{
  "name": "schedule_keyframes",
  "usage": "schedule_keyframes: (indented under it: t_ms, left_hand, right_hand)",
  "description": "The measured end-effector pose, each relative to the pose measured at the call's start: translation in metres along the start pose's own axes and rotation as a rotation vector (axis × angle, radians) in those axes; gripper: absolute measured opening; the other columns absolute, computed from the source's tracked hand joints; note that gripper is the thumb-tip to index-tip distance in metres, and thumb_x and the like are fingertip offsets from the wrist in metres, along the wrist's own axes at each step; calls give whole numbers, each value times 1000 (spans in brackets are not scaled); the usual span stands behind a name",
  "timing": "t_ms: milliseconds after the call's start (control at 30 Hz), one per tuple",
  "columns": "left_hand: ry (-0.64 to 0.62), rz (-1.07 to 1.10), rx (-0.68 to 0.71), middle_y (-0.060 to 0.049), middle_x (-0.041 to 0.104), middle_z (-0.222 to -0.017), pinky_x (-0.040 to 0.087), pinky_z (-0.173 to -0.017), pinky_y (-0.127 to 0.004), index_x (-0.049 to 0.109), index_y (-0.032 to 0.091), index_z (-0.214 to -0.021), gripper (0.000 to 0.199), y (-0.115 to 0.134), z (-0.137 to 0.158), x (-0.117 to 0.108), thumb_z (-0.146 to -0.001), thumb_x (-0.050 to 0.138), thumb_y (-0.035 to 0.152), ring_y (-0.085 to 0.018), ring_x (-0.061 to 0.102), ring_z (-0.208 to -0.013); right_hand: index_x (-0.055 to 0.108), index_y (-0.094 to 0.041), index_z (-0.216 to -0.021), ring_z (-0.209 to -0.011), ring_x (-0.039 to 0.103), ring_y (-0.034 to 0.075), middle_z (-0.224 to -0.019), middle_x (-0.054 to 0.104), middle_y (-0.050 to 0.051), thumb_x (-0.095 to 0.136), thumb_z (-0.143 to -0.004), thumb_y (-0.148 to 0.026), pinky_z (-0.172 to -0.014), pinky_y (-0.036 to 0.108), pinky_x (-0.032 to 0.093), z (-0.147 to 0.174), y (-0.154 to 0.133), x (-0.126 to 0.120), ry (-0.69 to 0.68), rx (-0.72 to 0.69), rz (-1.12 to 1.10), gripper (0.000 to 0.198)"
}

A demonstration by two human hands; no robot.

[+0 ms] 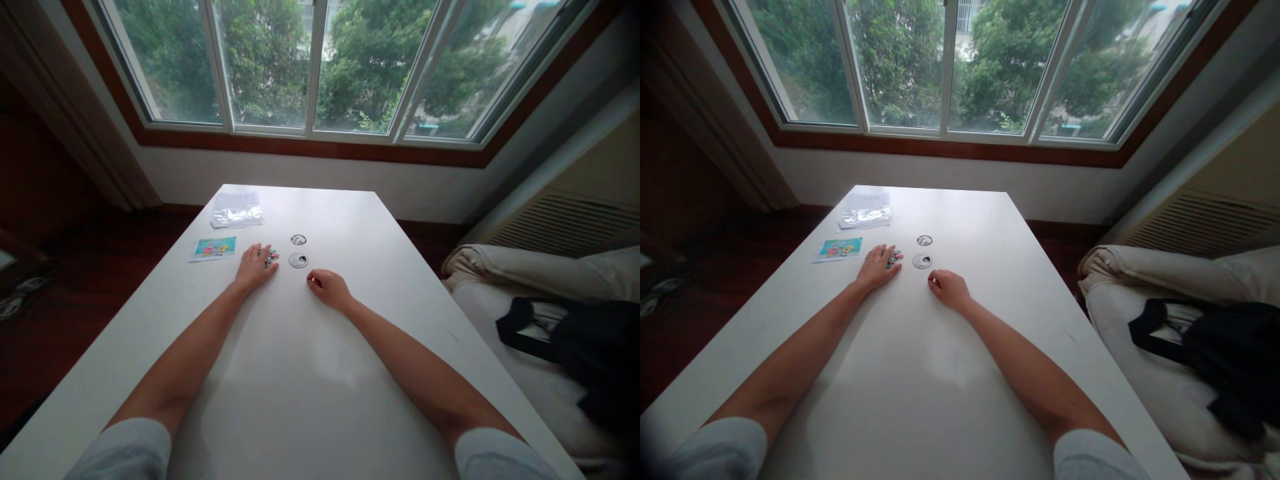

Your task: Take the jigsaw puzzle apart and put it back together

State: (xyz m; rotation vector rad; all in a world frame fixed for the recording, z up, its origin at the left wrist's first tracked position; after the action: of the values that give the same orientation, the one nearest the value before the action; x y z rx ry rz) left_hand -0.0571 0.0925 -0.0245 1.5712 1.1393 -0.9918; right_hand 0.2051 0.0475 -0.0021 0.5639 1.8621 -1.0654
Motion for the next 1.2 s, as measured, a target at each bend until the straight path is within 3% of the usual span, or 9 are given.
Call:
schedule_keyframes:
  t_ms: [233,500,800,1200]
  left_hand:
    - [-16,-27,98,-5,35,-165,11,-123,-66,54,42,-147,48,12,2,-5,-100,49,49,-35,23,-154]
    - [-54,-19,53,-9,37,-163,23,-118,-68,53,38,-147,48,8,0,-2,-100,47,47,-35,28,-151]
    - [-73,-6,85,-11,32,-166,19,-117,-71,47,38,-152,60,12,-16,3,-97,48,61,-38,22,-154]
    - [-36,23,98,-11,47,-155,24,-120,-64,57,28,-134,41,8,-30,5,-98,49,46,-32,39,-144]
  right_hand:
    - [70,-23,-97,-78,57,15,-85,67,0,59,-95,-24,-70,25,35,0,1,-1,-16,-12,-32,12]
    - [71,-23,-95,-76,56,14,-83,66,0,60,-95,-25,-69,25,35,-1,-1,-2,-10,0,-19,11]
    - [69,-25,-98,-76,57,14,-83,68,-1,60,-95,-26,-66,25,31,-3,-2,-1,4,33,37,10]
    - [69,-25,-99,-77,57,14,-86,69,0,59,-96,-27,-67,25,33,-1,1,1,13,18,34,11]
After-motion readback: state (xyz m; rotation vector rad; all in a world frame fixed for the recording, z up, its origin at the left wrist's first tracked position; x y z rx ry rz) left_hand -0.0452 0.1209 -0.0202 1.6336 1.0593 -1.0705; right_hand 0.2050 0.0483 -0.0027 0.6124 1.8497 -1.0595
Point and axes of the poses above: each hand's wrist, its own z-axis away from the middle knuckle, its own x-axis out of the palm, y = z × x, the point moved 5 cm from there along -z, towards the middle knuckle
